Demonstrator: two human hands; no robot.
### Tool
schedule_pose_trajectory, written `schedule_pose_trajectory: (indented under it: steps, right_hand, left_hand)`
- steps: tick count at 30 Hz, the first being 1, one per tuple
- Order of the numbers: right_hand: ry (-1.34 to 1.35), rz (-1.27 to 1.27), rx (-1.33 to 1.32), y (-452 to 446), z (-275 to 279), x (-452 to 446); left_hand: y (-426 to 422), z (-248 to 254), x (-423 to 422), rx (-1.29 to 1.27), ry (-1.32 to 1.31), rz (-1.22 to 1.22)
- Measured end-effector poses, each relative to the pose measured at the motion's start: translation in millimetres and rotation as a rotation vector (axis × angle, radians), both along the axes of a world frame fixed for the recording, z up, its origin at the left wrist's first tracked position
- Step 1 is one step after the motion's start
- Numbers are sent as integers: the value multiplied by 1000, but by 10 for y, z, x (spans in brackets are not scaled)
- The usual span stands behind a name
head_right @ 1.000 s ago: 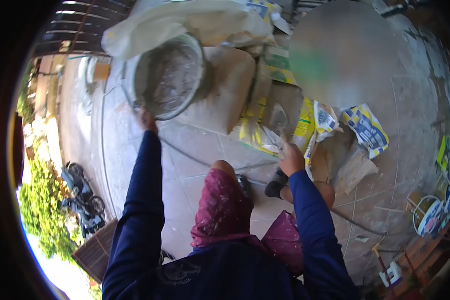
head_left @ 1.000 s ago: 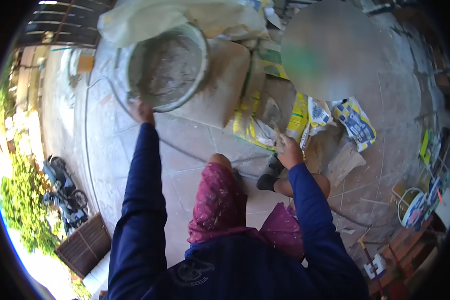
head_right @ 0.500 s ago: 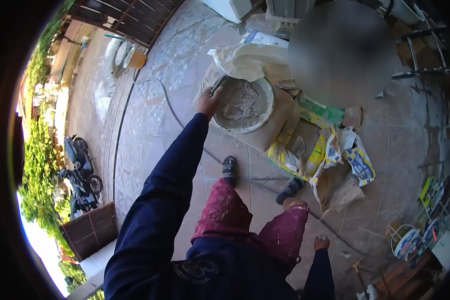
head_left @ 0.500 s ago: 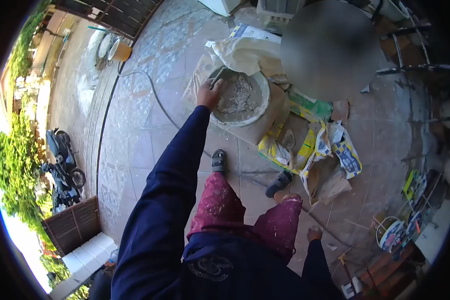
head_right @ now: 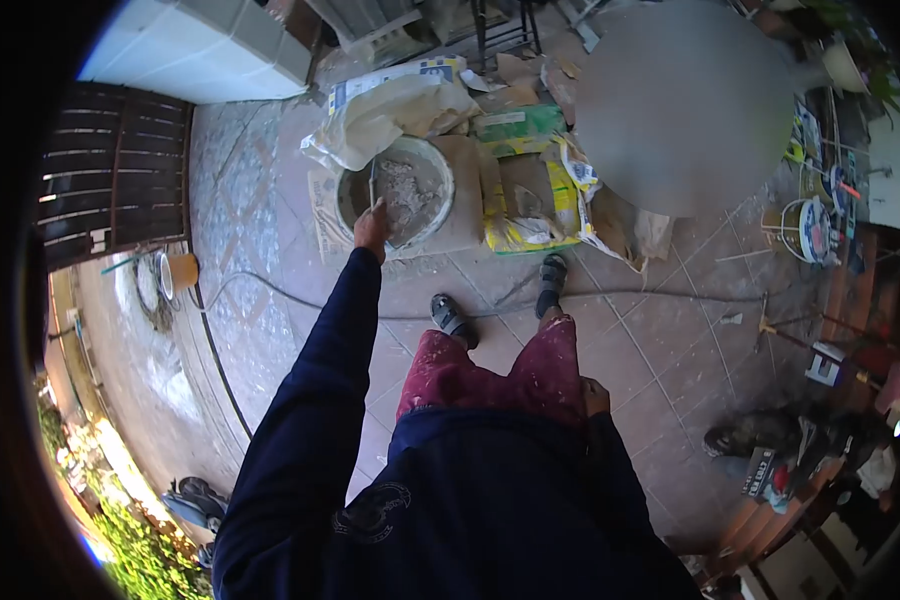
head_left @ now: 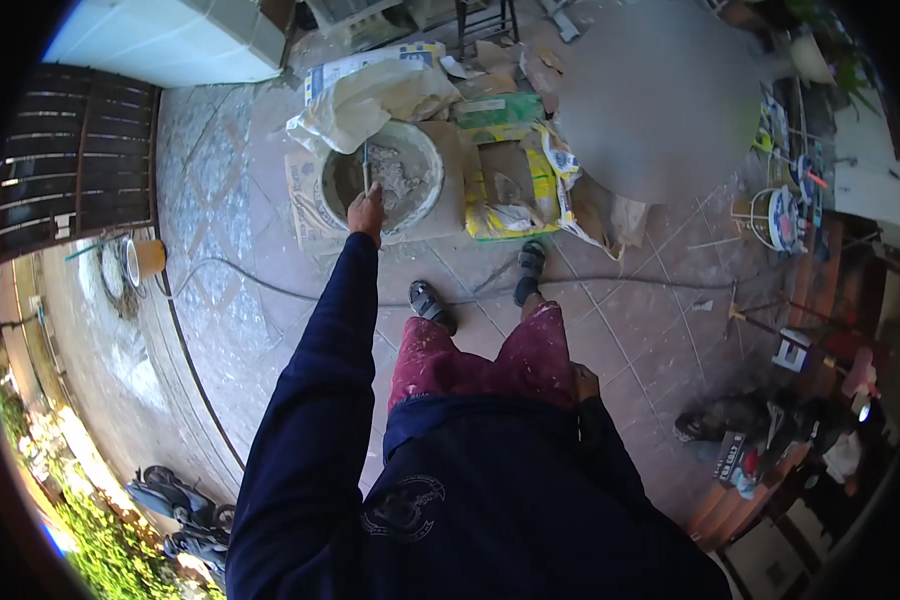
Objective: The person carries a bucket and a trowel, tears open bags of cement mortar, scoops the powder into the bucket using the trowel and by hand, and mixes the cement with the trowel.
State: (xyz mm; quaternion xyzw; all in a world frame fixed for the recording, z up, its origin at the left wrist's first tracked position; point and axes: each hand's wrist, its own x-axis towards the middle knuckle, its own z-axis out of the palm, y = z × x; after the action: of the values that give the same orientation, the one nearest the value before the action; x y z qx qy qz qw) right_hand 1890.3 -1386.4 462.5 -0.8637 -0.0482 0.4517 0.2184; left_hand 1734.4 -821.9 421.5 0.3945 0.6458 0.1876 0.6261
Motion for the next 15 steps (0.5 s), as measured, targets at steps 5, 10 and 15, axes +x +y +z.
schedule_pose_trajectory:
  steps: [5,10,15]
  right_hand:
    - [-12,51,-42,103,91,-9]
    - [13,193,-95,369,78,385]
    - [11,601,-68,903,-155,909]
  left_hand:
    - [-410,312,-20,-9,-28,44]
    - [-1071,691,-158,-47,153,-40]
    - [-1776,101,-448,388,536,-540]
